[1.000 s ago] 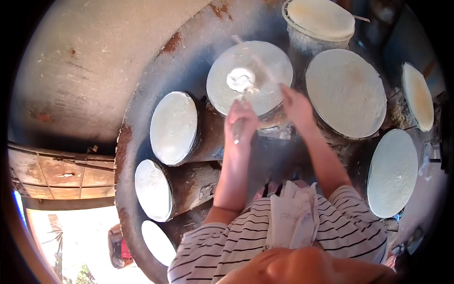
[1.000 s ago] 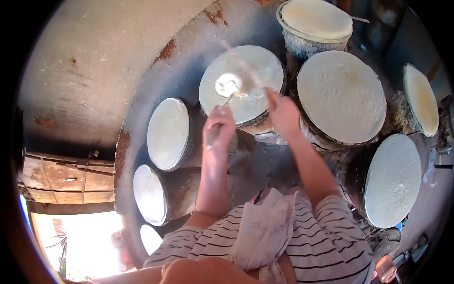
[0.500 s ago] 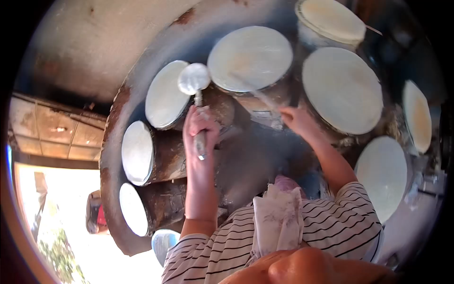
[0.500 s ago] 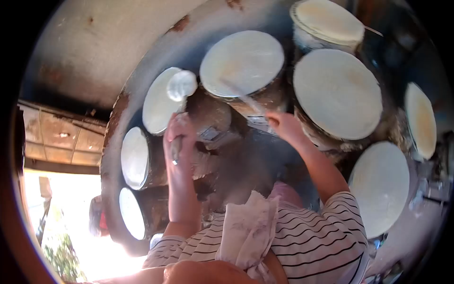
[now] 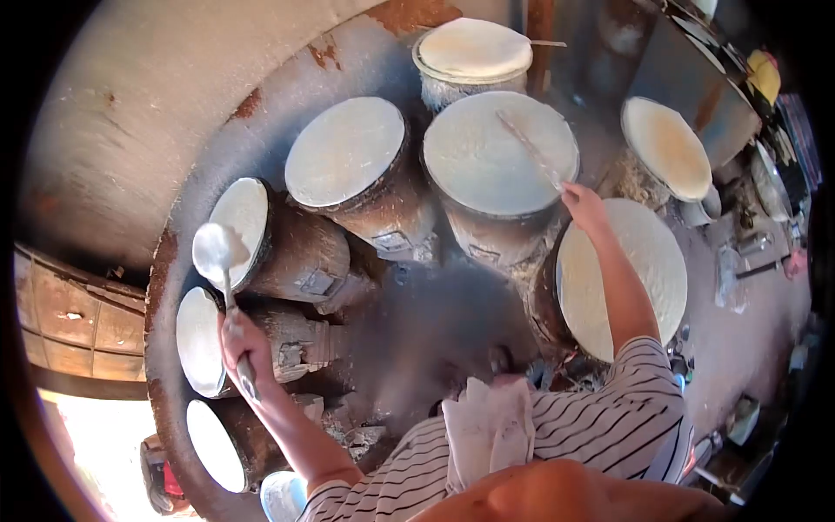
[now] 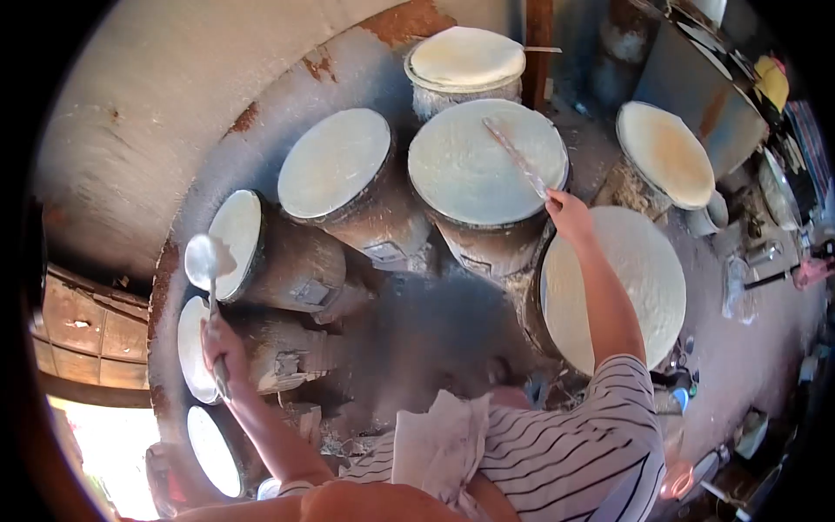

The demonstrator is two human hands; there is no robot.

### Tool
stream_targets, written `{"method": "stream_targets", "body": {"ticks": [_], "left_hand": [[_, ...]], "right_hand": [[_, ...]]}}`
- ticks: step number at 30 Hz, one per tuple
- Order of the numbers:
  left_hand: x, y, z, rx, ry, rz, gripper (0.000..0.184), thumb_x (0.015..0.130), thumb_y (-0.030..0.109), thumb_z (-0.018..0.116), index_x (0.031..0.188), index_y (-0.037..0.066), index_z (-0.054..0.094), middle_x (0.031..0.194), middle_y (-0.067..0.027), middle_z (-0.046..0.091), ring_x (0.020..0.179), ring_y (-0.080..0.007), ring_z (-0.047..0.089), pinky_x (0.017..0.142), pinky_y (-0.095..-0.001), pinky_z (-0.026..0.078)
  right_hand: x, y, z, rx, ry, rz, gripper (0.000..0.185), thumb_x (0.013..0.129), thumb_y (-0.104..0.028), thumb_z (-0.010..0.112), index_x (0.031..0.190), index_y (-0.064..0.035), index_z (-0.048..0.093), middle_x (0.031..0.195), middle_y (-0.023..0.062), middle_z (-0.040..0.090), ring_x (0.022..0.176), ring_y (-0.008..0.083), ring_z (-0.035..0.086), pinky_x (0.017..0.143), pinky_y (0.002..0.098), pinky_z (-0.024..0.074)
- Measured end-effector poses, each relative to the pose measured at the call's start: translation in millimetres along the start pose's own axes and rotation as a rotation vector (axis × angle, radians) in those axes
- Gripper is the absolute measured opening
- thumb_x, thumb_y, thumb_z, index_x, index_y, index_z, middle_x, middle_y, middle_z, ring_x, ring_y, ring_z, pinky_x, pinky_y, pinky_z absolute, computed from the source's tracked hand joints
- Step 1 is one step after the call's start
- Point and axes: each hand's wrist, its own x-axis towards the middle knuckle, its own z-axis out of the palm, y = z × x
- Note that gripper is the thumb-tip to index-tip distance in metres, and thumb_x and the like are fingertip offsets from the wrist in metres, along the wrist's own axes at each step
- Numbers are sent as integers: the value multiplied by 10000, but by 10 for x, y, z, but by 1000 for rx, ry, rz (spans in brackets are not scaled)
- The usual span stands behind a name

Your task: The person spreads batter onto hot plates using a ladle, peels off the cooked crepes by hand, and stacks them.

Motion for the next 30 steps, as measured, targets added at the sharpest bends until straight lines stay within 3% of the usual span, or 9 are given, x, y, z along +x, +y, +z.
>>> {"method": "stream_targets", "body": {"ticks": [10, 14, 18, 21, 25, 26, 27, 29, 30], "left_hand": [[-1581, 10, 381, 195, -244, 284, 242, 920, 197, 494, 693, 123, 449, 531, 2, 434, 408, -120, 445, 362, -293, 390], [-2479, 137, 385, 538, -169, 738, 200, 889, 187, 493, 705, 110, 485, 571, -20, 476, 471, -146, 476, 427, -305, 408], [-3176, 417, 223, 816, 63, 1169, 167, 858, 178, 491, 716, 96, 521, 611, -42, 517, 533, -173, 507, 492, -316, 426], [-3820, 904, -55, 1425, 699, 1435, 152, 835, 171, 490, 724, 86, 547, 642, -58, 548, 580, -193, 530, 541, -325, 439], [-5179, 1559, -729, 2656, 2071, 772, 149, 805, 162, 488, 735, 72, 583, 682, -80, 589, 642, -219, 561, 606, -336, 457], [-5438, 1635, -928, 2737, 2221, 526, 151, 797, 160, 487, 738, 68, 592, 692, -85, 600, 658, -226, 569, 622, -339, 462], [-5597, 1701, -1170, 2763, 2301, 305, 155, 789, 158, 487, 741, 65, 601, 702, -91, 610, 674, -232, 576, 638, -342, 466], [-5713, 1936, -1575, 2692, 2363, -135, 166, 774, 153, 486, 747, 58, 619, 722, -102, 630, 705, -246, 592, 671, -348, 475], [-5735, 2334, -1900, 2336, 2372, -613, 199, 781, 194, 461, 723, 102, 628, 844, -88, 669, 726, -192, 604, 652, -292, 467]], "right_hand": [[-82, 38, -381, -100, -59, 102, 336, 873, -251, 567, 1200, -175, 584, 972, 137, 651, 874, 328, 624, 739, 426, 489], [0, -549, -429, -392, -104, 125, 333, 879, -271, 547, 1208, -229, 579, 982, 130, 650, 878, 332, 625, 738, 426, 497], [448, -437, 177, -377, -111, 67, 310, 890, -279, 506, 1188, -262, 589, 1018, 132, 642, 900, 349, 617, 768, 441, 495], [427, -555, 215, -336, -49, 137, 299, 893, -299, 497, 1154, -200, 605, 1044, 149, 630, 959, 358, 593, 827, 446, 472], [41, -616, 428, -265, 47, -3, 308, 880, -229, 493, 1091, -62, 641, 1035, 164, 649, 959, 286, 618, 840, 376, 472], [148, -169, 637, 73, 10, 81, 284, 877, -166, 492, 1090, -62, 648, 1017, 162, 660, 925, 286, 629, 803, 371, 485], [297, 335, 734, -134, 42, -25, 292, 884, -148, 487, 1114, -66, 645, 1033, 151, 666, 922, 284, 637, 802, 378, 487], [85, -41, 280, -343, 27, 100, 328, 892, -210, 511, 1166, -65, 619, 1086, 150, 650, 956, 301, 632, 832, 382, 482], [-58, -465, 279, -381, 45, 15, 324, 906, -224, 516, 1165, -55, 613, 1095, 160, 642, 979, 306, 623, 842, 364, 481]]}}
